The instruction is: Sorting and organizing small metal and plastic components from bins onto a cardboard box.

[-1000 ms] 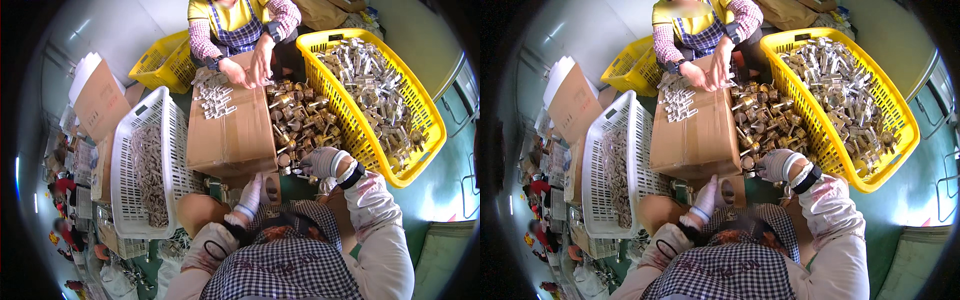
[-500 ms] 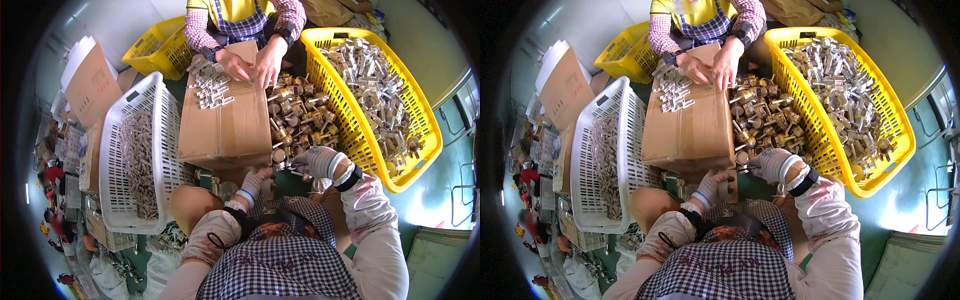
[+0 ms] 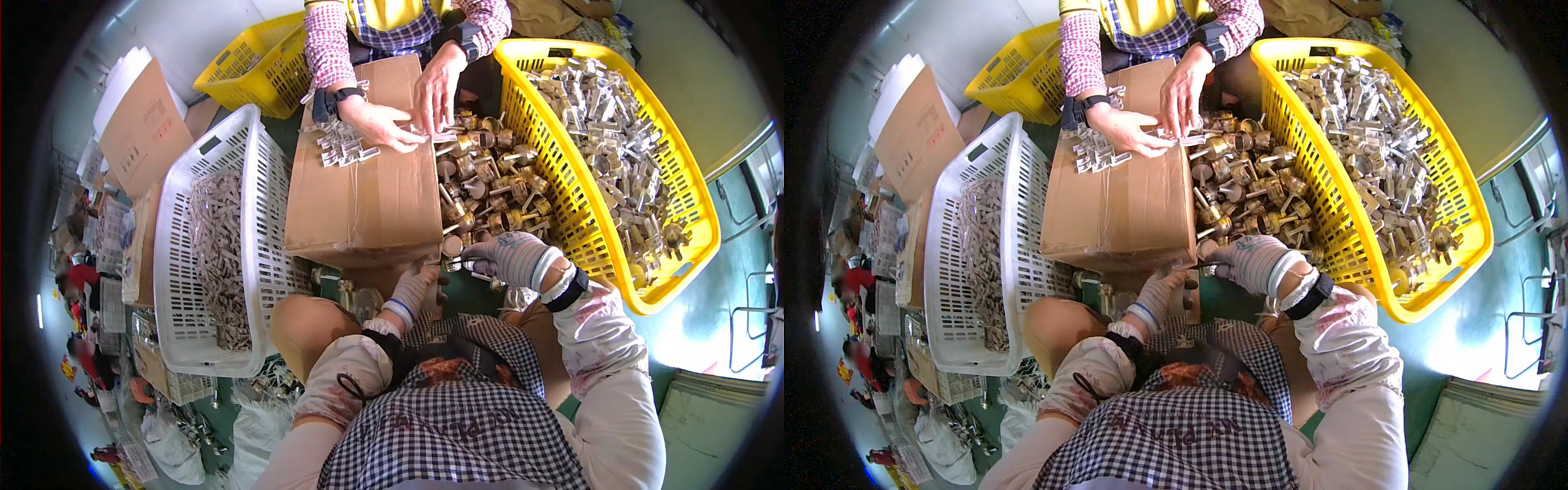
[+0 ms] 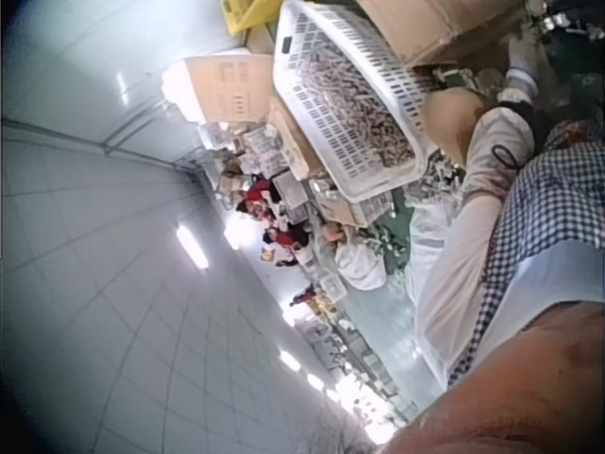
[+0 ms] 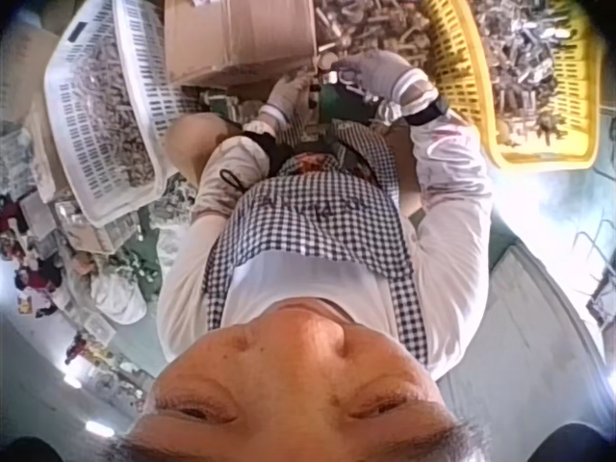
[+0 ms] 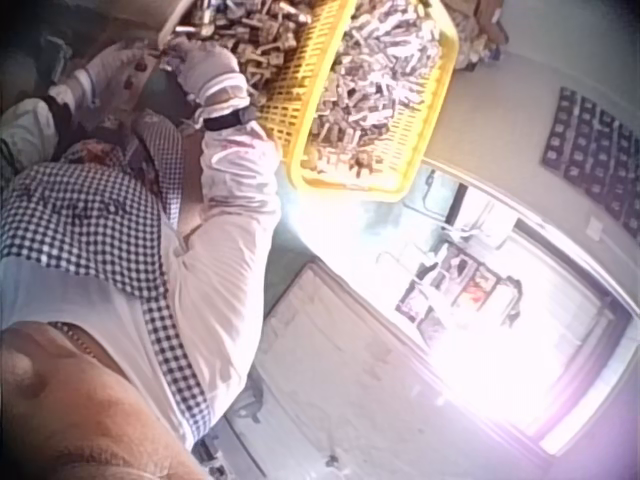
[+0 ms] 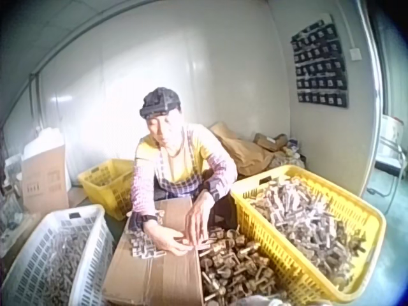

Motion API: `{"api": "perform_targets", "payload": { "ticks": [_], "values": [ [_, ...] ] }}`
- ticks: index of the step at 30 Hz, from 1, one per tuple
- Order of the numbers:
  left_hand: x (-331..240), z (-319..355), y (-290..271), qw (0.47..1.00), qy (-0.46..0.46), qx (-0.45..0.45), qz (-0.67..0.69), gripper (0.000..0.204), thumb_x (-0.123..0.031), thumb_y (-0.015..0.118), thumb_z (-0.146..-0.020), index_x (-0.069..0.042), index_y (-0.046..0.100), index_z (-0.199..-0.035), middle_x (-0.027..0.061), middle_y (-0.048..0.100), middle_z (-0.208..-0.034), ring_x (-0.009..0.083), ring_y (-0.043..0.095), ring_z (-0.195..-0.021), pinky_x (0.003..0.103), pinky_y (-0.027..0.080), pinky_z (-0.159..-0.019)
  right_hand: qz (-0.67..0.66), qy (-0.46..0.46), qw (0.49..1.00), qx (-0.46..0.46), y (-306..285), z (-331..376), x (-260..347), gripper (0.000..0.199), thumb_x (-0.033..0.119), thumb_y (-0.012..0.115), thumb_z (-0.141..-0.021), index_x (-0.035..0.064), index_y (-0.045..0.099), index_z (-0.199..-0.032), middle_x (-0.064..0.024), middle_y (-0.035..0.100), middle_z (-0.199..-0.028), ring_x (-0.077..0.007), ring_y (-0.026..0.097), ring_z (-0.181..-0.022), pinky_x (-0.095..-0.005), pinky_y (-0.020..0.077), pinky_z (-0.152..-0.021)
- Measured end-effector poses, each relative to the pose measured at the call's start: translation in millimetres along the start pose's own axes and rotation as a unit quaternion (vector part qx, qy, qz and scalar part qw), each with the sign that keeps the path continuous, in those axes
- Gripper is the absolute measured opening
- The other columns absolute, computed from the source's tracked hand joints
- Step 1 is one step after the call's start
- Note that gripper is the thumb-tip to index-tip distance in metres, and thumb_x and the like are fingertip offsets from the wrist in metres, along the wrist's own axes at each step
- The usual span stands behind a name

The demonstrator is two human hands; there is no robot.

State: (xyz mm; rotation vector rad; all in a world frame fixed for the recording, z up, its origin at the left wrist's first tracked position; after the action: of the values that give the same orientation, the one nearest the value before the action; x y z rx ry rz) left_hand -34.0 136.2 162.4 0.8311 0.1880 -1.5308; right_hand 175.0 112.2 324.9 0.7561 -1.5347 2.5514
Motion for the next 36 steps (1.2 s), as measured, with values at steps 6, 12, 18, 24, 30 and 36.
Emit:
{"api": "perform_targets", "payload": {
  "ticks": [6,12,18,24,30,36],
  "values": [
    [13,-22,-17,0.986,0.114,0.083,-0.090,0.038,-0.018,0.062,-0.087,-0.013,0.046,-0.121,0.0177,0.064,-0.088,0.0276,0.060,-0.053,0.041,0.052,-0.047,0.028,0.013,0.999,0.021,3,-5,-1,0.035,0.034,0.052,-0.094,0.0135,0.057,-0.121,-0.0154,0.066,-0.096,-0.0363,0.063,-0.087,-0.0460,0.0496,-0.078],
    [15,-19,-22,0.997,-0.025,0.062,0.045,0.034,-0.017,0.064,-0.085,-0.009,0.051,-0.116,0.0163,0.066,-0.088,0.0272,0.060,-0.053,0.040,0.052,-0.047,0.033,-0.013,0.999,0.006,3,-5,4,0.034,0.035,0.053,-0.094,0.0141,0.059,-0.120,-0.0152,0.066,-0.095,-0.0365,0.063,-0.087,-0.0462,0.0495,-0.078],
    [-1,1,-3,0.999,0.002,0.043,0.004,0.022,-0.017,0.070,-0.083,-0.007,0.062,-0.100,0.0088,0.066,-0.086,0.0237,0.063,-0.065,0.037,0.052,-0.050,0.027,0.019,0.998,0.047,4,-4,-2,0.032,0.035,0.054,-0.093,0.0177,0.061,-0.119,-0.0142,0.067,-0.096,-0.0346,0.064,-0.090,-0.0450,0.0498,-0.080],
    [10,-11,-15,0.994,0.034,0.100,0.000,0.019,-0.015,0.068,-0.085,-0.006,0.063,-0.101,0.0091,0.068,-0.090,0.0235,0.066,-0.068,0.039,0.055,-0.054,-0.006,-0.004,0.999,0.033,6,-7,0,0.030,0.031,0.055,-0.093,0.0223,0.063,-0.121,-0.0131,0.068,-0.100,-0.0330,0.064,-0.092,-0.0428,0.0501,-0.081],
    [10,10,-9,0.997,0.006,0.074,-0.030,0.038,-0.014,0.072,-0.080,-0.006,0.055,-0.113,0.0165,0.065,-0.095,0.0282,0.064,-0.065,0.044,0.053,-0.050,-0.012,0.008,0.998,0.053,11,-11,-5,0.030,0.030,0.055,-0.092,0.0230,0.063,-0.120,-0.0130,0.068,-0.101,-0.0327,0.064,-0.093,-0.0427,0.0500,-0.082],
    [5,28,8,0.994,-0.021,0.107,-0.025,0.028,-0.002,0.067,-0.082,-0.001,0.060,-0.108,0.0099,0.067,-0.092,0.0248,0.066,-0.074,0.039,0.055,-0.061,-0.019,0.017,0.998,0.058,16,-11,-12,0.030,0.031,0.055,-0.093,0.0233,0.062,-0.121,-0.0130,0.067,-0.101,-0.0325,0.064,-0.093,-0.0426,0.0500,-0.082]
  ]
}}
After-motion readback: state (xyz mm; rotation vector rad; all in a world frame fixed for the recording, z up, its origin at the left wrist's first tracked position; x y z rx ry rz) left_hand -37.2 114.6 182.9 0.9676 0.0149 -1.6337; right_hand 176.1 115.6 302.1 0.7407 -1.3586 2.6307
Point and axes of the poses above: each hand's wrist, its own z-axis away from the middle knuckle, its own y-axis out of the palm, x = y × z, the point moved 3 cm from there along -z, towards the middle knuckle
